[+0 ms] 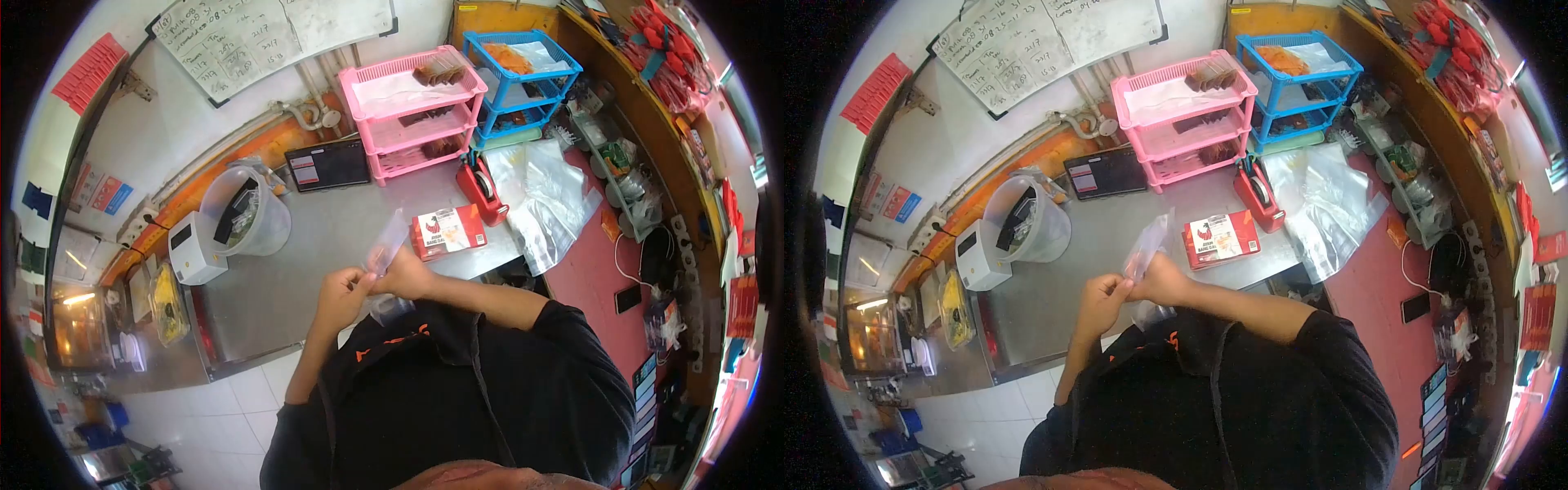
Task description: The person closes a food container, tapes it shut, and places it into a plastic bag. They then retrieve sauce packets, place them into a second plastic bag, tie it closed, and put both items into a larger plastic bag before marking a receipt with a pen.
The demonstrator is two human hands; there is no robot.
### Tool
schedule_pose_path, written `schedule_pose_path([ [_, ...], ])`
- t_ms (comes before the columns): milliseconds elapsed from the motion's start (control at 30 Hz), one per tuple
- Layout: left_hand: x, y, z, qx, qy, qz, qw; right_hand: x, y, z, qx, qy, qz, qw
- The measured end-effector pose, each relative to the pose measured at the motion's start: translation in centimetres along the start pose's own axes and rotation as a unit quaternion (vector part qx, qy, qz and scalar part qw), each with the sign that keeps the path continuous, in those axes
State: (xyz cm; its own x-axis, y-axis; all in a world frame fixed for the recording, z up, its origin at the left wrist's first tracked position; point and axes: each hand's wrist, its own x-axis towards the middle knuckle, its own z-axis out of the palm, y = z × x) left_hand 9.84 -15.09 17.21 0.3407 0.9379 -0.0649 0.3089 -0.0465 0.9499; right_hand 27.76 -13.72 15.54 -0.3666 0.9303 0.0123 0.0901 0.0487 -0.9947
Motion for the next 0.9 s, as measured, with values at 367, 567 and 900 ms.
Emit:
schedule_pose_path([
  [367, -0.4, -3.0, -3.4, 0.006, 0.159, 0.084, 0.984, 1.7, 0.5, 1.4, 0.148, -0.09, 0.18, 0.968],
  [567, -0.5, -3.9, -2.6, 0.17, 0.242, 0.18, 0.938, 1.9, 0.9, 3.6, 0.145, -0.049, 0.111, 0.982],
  [900, -0.1, -3.0, -1.6, 0.183, 0.258, 0.251, 0.915, 2.0, 0.2, 4.4, 0.133, 0.029, 0.053, 0.989],
])
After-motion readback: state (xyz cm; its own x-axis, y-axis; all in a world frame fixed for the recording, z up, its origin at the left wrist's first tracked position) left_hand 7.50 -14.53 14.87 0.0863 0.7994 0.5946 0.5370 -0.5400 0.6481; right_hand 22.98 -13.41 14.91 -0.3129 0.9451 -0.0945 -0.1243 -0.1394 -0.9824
